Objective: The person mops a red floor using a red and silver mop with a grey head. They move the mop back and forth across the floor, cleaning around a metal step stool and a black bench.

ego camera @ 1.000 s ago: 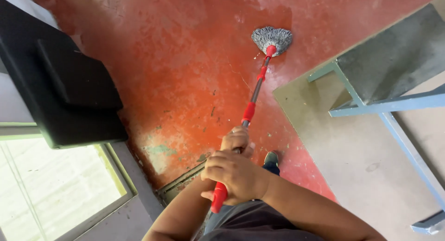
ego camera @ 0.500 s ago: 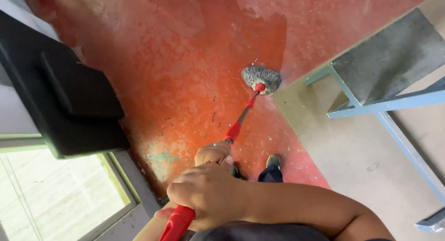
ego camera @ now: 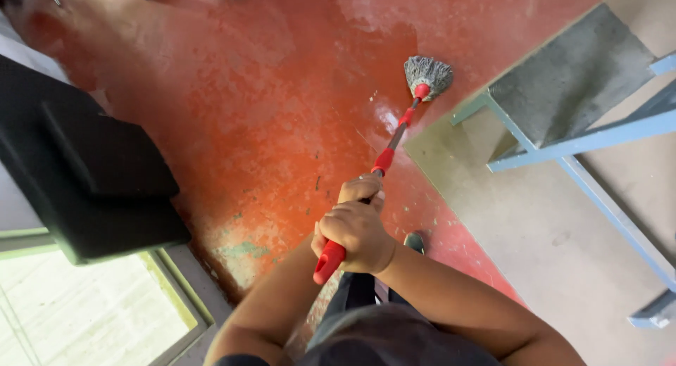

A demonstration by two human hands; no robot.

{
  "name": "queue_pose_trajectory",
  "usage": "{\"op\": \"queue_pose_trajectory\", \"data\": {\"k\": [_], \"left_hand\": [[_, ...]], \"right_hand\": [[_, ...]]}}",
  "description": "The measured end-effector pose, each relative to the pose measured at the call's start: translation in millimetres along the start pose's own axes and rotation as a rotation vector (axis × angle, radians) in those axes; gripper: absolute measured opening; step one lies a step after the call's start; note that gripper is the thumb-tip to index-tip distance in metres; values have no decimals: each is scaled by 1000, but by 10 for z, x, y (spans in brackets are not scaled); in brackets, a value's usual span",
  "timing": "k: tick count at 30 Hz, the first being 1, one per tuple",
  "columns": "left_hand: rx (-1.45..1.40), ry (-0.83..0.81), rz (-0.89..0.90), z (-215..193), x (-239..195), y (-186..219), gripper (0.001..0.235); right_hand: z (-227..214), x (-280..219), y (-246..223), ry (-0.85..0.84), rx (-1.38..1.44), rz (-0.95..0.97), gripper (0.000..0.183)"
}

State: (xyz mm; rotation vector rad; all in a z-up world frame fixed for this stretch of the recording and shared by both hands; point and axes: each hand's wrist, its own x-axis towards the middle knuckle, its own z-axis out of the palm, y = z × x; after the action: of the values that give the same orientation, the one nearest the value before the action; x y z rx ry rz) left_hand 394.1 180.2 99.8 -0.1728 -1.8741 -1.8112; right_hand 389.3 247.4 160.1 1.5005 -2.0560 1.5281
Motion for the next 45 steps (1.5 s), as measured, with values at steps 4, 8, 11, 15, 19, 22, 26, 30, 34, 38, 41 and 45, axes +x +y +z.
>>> {"op": "queue_pose_trajectory", "data": {"k": [4, 8, 11, 15, 19, 22, 26, 30, 34, 38, 41, 45], "left_hand": [[-48, -96, 8, 16, -34, -109, 37], [-100, -105, 19, 108, -369, -544, 33], [22, -186, -46, 4, 104, -252, 22], [8, 29, -90, 404, -439, -1941, 13], [61, -210, -35, 717, 695, -1213, 25], [114, -215, -71, 1056, 973, -1449, 33], [235, -358, 26, 1334, 1244, -2586, 33], [218, -303, 305, 1511, 1532, -4153, 20], [23, -526, 198, 1613, 1872, -4773, 25], [-183, -717, -104, 1244, 2914, -4002, 20], [-71, -629, 18, 1159, 2993, -4042, 22], [-100, -546, 179, 1125, 3261, -4234, 24]], "right_hand": [[-319, 373, -339, 117, 53, 55, 33], [-370, 354, -287, 181, 59, 19, 37], [-176, 27, 202, 134, 97, -6, 36], [-108, -401, 884, 59, 58, 42, 28], [-697, 53, 975, 281, -59, 173, 27], [-987, 277, 1309, 366, -75, 150, 27], [-1093, 324, 2231, 353, -77, 156, 29], [-969, 37, 3357, 400, -139, 195, 27], [-1260, 511, 3706, 407, -109, 268, 25], [-1510, 1165, 3831, 396, -62, 271, 26], [-1314, 1085, 4077, 405, -56, 265, 27], [-1191, 1363, 4286, 447, -97, 274, 28]]}}
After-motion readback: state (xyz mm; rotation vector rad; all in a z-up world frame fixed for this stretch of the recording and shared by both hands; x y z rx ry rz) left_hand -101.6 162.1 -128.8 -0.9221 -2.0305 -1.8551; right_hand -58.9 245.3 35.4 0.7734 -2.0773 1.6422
